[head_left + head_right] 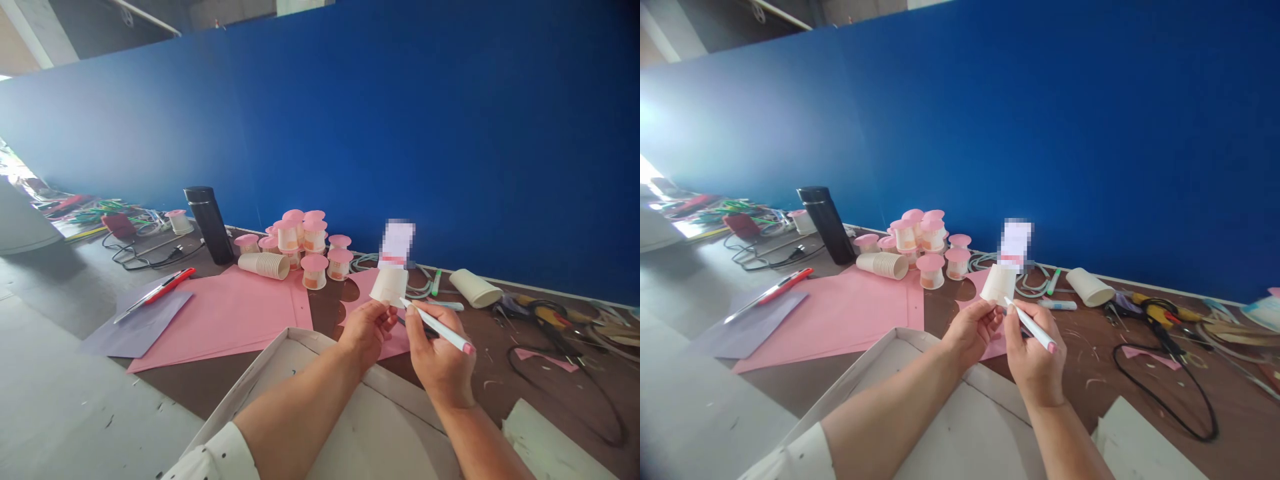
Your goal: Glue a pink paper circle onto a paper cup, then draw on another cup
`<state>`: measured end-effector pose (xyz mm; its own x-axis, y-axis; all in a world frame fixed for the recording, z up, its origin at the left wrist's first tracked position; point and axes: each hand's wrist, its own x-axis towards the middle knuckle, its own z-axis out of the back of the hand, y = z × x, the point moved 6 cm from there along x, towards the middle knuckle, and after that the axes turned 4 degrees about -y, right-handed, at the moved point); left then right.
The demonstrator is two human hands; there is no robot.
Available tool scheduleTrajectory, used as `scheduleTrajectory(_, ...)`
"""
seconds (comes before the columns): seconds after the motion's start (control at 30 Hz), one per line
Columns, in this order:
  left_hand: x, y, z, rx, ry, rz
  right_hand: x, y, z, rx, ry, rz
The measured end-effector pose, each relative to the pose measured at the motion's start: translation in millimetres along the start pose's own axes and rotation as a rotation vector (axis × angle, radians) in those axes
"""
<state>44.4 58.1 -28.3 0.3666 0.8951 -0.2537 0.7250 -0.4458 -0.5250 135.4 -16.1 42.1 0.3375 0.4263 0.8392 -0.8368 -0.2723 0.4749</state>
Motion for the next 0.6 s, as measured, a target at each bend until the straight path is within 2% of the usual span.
scheduleTrajectory(0.6,-2.7,-1.1,-2.4,0.062,0.000,-0.020,-2.0,0.3,-2.5,-0.032,0.024,0.003)
